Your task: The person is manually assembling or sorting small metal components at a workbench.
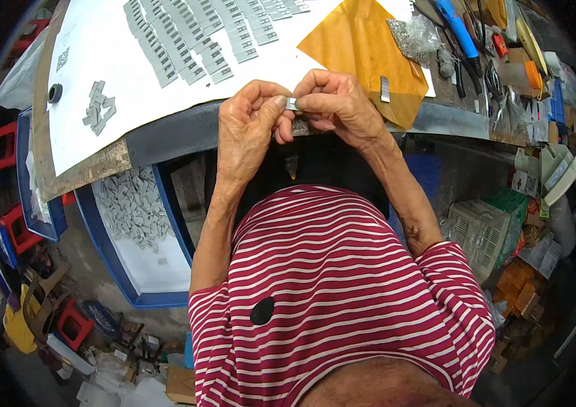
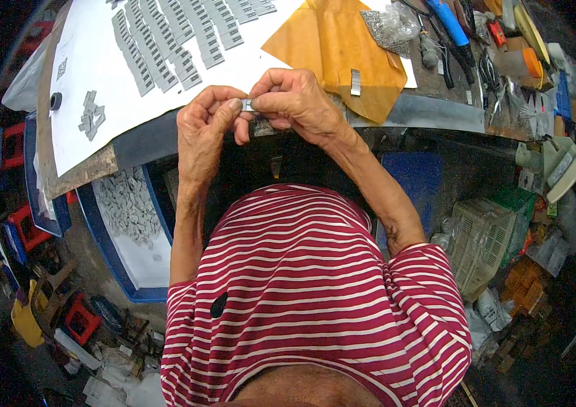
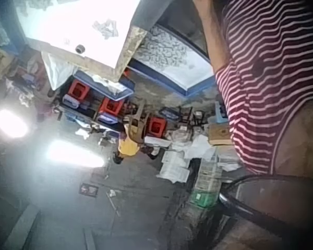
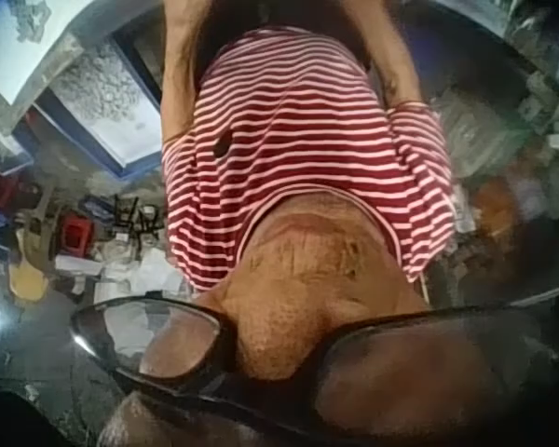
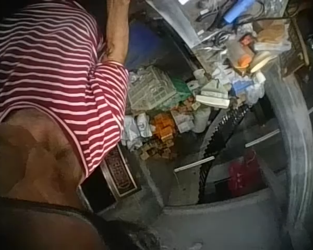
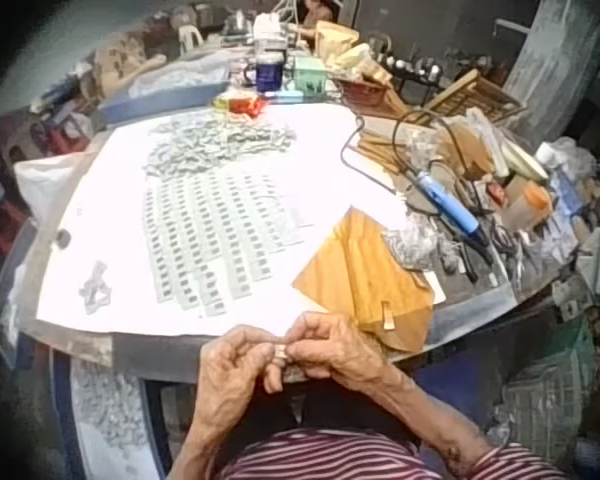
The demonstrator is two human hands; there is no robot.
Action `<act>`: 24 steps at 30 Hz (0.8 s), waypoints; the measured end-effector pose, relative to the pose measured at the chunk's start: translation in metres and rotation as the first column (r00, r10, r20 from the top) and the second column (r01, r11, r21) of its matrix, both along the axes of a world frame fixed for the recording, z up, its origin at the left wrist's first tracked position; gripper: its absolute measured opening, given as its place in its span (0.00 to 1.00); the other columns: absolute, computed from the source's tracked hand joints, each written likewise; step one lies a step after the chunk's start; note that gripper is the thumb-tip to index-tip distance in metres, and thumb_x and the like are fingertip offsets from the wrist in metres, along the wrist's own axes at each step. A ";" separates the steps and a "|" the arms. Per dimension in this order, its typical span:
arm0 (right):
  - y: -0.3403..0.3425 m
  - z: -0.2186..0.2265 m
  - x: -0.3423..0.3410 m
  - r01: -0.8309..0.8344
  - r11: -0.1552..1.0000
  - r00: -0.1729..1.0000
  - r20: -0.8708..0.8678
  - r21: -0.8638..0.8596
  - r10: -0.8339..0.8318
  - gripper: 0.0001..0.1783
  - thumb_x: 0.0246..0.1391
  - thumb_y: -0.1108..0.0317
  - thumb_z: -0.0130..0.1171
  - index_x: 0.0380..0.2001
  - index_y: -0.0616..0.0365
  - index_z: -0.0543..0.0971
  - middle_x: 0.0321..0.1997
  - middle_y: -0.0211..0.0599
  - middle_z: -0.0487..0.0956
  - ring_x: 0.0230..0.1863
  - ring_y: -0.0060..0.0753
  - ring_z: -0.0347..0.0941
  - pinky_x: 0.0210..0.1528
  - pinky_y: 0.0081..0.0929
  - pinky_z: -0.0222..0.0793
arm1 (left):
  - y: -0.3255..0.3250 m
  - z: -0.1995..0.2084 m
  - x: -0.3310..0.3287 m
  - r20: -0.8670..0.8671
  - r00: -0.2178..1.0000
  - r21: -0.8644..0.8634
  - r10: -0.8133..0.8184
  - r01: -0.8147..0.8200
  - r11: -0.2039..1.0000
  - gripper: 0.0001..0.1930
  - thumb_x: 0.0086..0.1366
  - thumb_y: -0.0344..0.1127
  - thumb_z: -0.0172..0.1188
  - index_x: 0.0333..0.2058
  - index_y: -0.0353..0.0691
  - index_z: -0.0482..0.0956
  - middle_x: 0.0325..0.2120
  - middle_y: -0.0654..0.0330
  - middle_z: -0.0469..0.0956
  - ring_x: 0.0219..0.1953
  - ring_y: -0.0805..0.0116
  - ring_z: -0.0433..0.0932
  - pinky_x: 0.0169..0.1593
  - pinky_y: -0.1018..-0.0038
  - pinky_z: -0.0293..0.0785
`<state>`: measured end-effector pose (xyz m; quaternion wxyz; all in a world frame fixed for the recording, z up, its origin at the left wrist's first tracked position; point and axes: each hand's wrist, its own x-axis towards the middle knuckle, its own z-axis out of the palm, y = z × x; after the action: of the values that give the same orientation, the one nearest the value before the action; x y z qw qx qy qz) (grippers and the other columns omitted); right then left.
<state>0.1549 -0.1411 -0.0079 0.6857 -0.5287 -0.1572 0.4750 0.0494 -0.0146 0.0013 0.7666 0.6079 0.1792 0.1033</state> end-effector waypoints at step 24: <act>0.001 0.012 0.000 -0.005 0.994 0.964 0.264 -0.106 0.033 0.05 0.47 0.73 0.55 0.27 0.65 0.75 0.17 0.26 0.71 0.14 0.13 0.63 0.15 0.10 0.58 | 0.005 0.006 -0.009 0.037 0.997 0.560 -0.075 0.042 0.827 0.08 0.55 0.22 0.54 0.35 0.32 0.73 0.19 0.58 0.72 0.19 0.74 0.72 0.24 0.79 0.69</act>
<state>0.1551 -0.1405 0.0042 0.6254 -0.6210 -0.2276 0.4140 0.0405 -0.0095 0.0068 0.5631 0.8073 0.1006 0.1450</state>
